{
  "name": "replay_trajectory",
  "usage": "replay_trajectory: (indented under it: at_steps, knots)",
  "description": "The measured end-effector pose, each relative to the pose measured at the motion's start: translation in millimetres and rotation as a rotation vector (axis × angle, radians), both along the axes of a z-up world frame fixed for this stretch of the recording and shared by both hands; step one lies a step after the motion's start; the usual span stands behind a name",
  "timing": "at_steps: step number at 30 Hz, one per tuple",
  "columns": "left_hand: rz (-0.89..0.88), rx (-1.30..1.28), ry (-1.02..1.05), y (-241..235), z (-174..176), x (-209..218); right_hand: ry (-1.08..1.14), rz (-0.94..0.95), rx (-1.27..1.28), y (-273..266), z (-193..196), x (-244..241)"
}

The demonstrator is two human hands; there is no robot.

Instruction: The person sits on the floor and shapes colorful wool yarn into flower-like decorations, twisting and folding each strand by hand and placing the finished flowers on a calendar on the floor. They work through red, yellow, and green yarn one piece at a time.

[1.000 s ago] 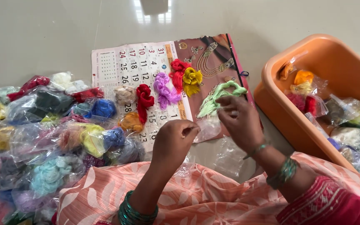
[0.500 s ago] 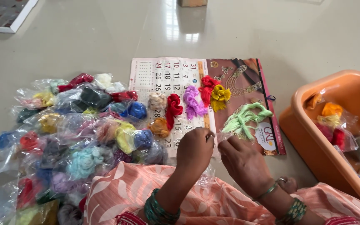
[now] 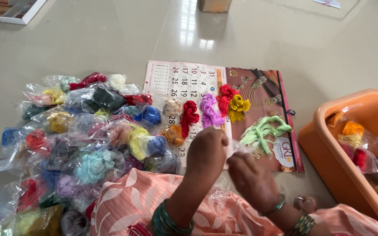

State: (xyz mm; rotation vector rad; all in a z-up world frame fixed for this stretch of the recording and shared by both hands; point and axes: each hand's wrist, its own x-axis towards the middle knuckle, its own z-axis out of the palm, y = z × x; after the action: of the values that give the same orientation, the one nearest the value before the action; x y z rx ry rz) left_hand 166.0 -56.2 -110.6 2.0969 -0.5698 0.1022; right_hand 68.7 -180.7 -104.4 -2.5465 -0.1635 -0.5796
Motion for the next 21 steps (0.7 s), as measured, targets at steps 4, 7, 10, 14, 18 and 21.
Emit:
replay_trajectory:
  at_steps: [4,7,10,14,18,21]
  knots:
    - [0.056,0.073,0.065,21,1,8,-0.163,0.198,-0.084,9,-10,15]
    - [0.198,0.200,0.010,34,-4,24,-0.309,0.212,0.005,2,-19,50]
    - [0.380,0.261,0.005,55,-4,41,-0.218,-0.091,0.292,-18,-43,115]
    - [0.455,0.240,0.024,66,8,49,0.306,-0.181,0.008,-57,-110,213]
    - [0.468,0.199,0.054,66,5,53,0.480,-0.140,-0.208,-42,-129,245]
    - [0.456,0.185,0.049,67,-6,60,0.530,-0.117,-0.293,-43,-155,242]
